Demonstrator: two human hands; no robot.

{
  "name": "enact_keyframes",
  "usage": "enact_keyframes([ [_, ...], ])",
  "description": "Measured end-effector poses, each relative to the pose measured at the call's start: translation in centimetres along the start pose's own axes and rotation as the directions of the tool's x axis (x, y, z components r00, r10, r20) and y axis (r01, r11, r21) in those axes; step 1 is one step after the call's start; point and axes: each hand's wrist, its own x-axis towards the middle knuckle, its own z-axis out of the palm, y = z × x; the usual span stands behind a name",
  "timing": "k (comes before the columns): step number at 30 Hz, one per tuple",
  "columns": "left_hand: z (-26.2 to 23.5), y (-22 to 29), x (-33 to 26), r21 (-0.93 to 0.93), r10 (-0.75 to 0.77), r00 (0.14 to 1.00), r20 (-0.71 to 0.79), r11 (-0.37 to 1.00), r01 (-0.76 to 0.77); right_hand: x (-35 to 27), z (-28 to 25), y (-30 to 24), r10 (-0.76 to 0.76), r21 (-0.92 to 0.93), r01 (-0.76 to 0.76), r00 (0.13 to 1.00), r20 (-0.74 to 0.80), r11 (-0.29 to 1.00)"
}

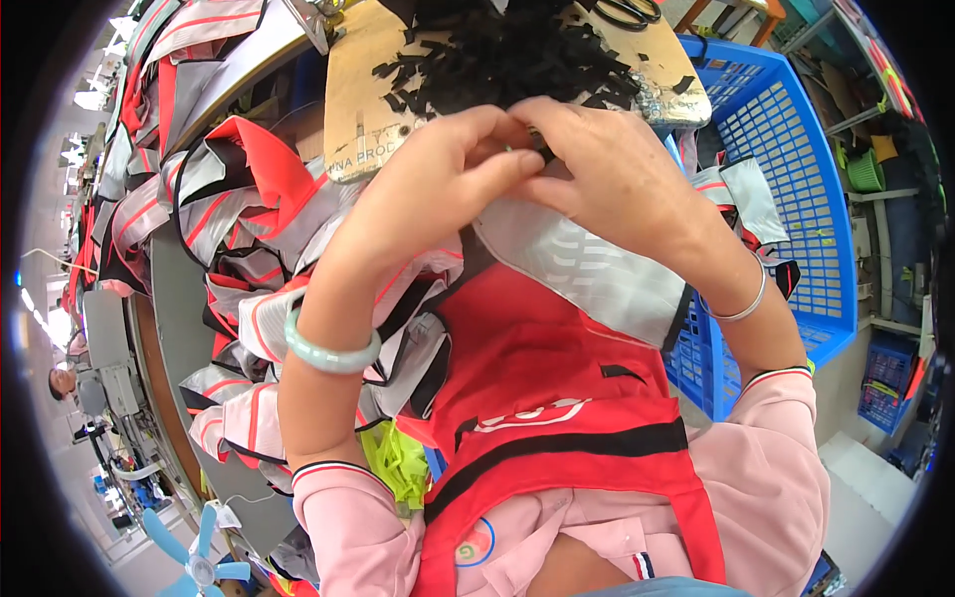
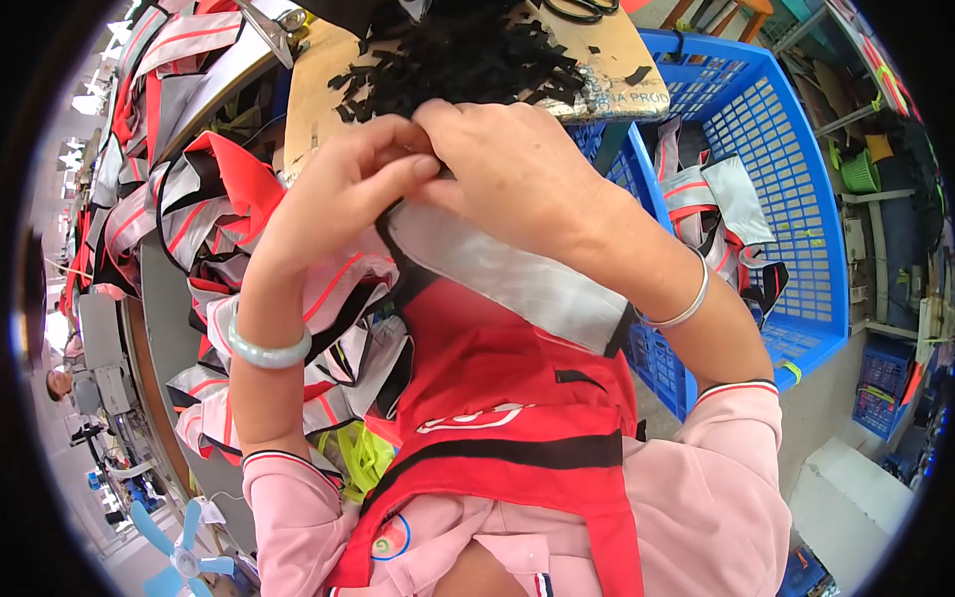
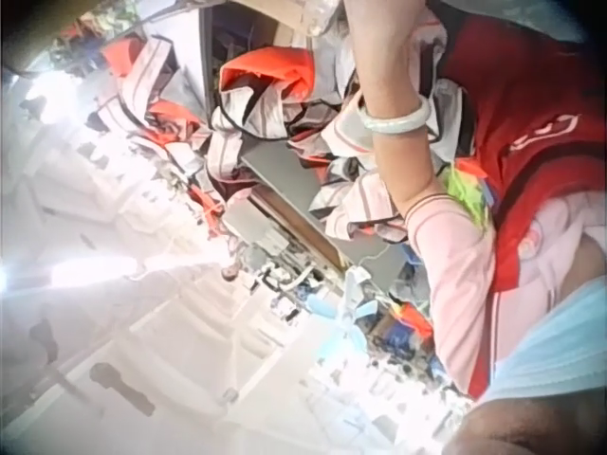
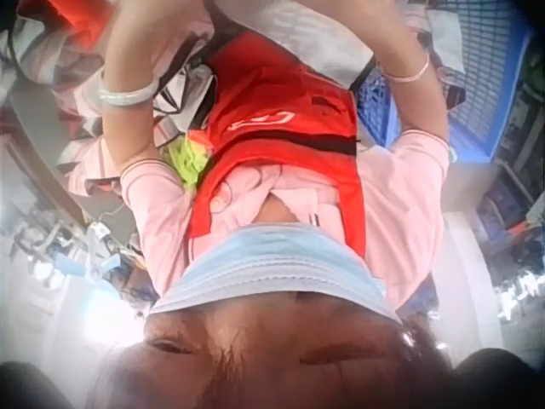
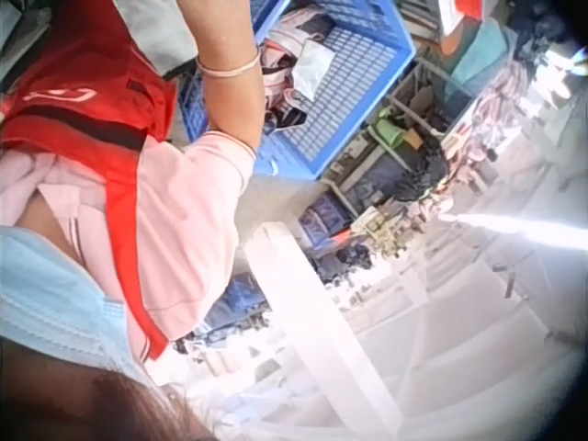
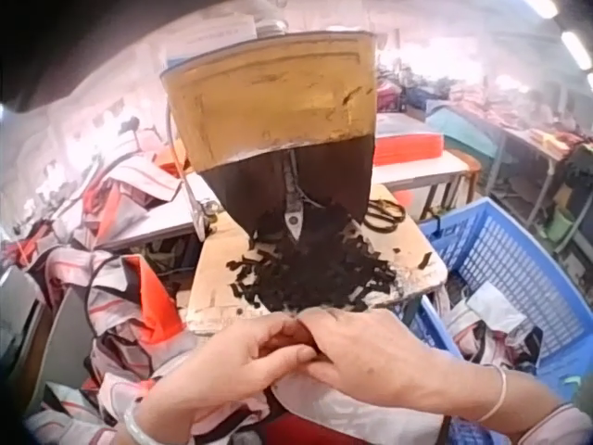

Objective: Trimming and assembling fabric components for safety vests using an industrial machine.

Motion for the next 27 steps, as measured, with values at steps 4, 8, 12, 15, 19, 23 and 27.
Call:
enact_keyframes([
  [4,3.6,-1.1,-5.7,0.703,0.528,0.784,-0.327,0.690,-0.172,-1.1,-0.5,0.1,-0.058,-0.116,0.056,0.998,-0.012,0.992],
  [8,9.9,-7.2,-10.2,0.760,0.644,0.588,-0.489,0.646,-0.075,-1.7,-0.7,-0.6,-0.027,-0.108,0.027,1.000,-0.004,0.994],
  [12,11.6,-12.5,-9.1,0.787,0.570,0.559,-0.602,0.542,0.295,-2.9,0.9,-3.9,-0.122,0.107,0.107,0.983,0.140,0.988],
  [15,10.6,-11.5,-7.1,0.701,0.591,0.425,-0.685,0.694,0.164,-3.7,1.5,-6.0,-0.179,0.170,0.151,0.970,0.163,0.974],
  [19,8.9,-10.1,-9.5,0.725,0.575,0.485,-0.659,0.657,0.206,-3.9,-0.4,-7.0,-0.162,0.218,0.114,0.964,0.213,0.969],
  [23,7.8,-3.5,-15.5,0.706,0.388,0.791,-0.472,0.704,0.076,-4.7,-2.6,-5.4,-0.140,0.256,0.065,0.948,0.287,0.965],
  [27,4.9,3.0,-18.2,0.610,0.235,0.952,-0.198,0.790,-0.068,-6.0,-4.5,-5.9,-0.252,0.344,0.153,0.931,0.263,0.926],
])
